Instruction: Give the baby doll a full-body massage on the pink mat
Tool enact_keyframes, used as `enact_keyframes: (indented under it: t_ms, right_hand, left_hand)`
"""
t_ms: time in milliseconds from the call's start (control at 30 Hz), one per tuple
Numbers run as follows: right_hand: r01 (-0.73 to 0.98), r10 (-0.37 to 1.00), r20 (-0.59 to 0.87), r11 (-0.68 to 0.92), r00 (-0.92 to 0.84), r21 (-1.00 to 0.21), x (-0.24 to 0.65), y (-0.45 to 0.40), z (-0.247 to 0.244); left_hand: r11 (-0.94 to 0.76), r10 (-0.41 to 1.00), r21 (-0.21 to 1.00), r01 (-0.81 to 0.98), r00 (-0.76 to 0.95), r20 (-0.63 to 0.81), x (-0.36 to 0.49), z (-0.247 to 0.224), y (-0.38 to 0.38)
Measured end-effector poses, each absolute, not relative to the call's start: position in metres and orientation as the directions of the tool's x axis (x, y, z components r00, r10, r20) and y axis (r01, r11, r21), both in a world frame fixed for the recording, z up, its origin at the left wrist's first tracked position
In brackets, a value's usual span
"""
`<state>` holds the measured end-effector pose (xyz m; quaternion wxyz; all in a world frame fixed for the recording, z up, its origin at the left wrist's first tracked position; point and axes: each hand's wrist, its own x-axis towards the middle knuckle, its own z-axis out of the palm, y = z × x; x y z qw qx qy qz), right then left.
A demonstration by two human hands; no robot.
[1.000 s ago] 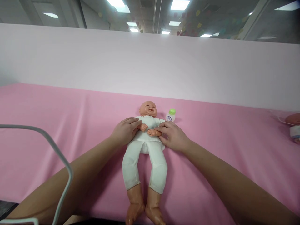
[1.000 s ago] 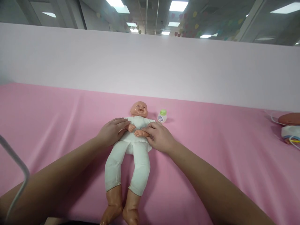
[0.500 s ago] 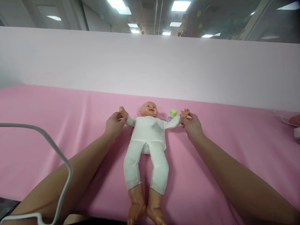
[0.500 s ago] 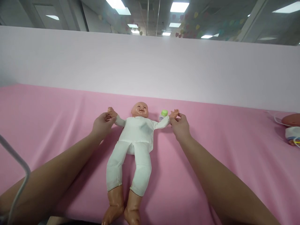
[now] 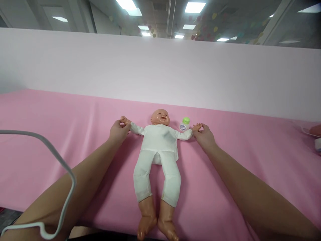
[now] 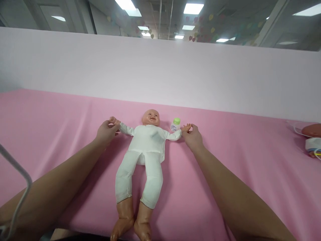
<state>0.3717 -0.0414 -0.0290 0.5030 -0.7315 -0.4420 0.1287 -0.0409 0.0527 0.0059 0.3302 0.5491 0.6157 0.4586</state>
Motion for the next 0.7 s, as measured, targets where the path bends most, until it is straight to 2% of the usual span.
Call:
enact_keyframes:
  t_ms: [67,167,233,300,400,467,600,700]
  right_hand:
    - [0.514,0.778,0.287,-0.054,0.560,-0.856,0.357,-0.049,-0.017]
    - [0.567,0.770,0.454,0.147,0.449,-0.811,0.331,-0.060,-0.005]
    - [0.637,0.763,0.556,0.255,0.330,-0.728,0.314,-0.066,-0.002]
    - [0.723,0.752,0.636,0.342,0.173,-0.600,0.299,-0.071,-0.002]
    - [0.803,0.715,0.691,0.474,-0.111,-0.361,0.283,-0.077,-0.002]
    - [0.790,0.671,0.689,0.566,-0.274,-0.237,0.279,-0.080,-0.002]
    - [0.755,0.613,0.659,0.648,-0.435,-0.105,0.280,-0.080,-0.001]
    - [0.757,0.613,0.636,0.650,-0.469,-0.068,0.281,-0.079,-0.002]
  left_hand:
    - [-0.118,0.969,0.849,0.515,-0.126,0.211,-0.036,0.013,0.041]
    - [-0.339,0.908,0.717,0.609,0.012,0.419,-0.023,0.021,0.021]
    - [-0.496,0.830,0.595,0.632,0.145,0.538,-0.013,0.023,0.009]
    - [-0.587,0.762,0.470,0.660,0.255,0.595,-0.004,0.021,0.001]
    - [-0.668,0.674,0.300,0.681,0.382,0.633,0.003,0.016,-0.003]
    - [-0.733,0.601,0.212,0.646,0.470,0.647,0.004,0.013,-0.001]
    - [-0.837,0.485,0.090,0.539,0.656,0.579,0.002,0.012,0.004]
    - [-0.852,0.462,0.052,0.521,0.701,0.543,-0.001,0.013,0.006]
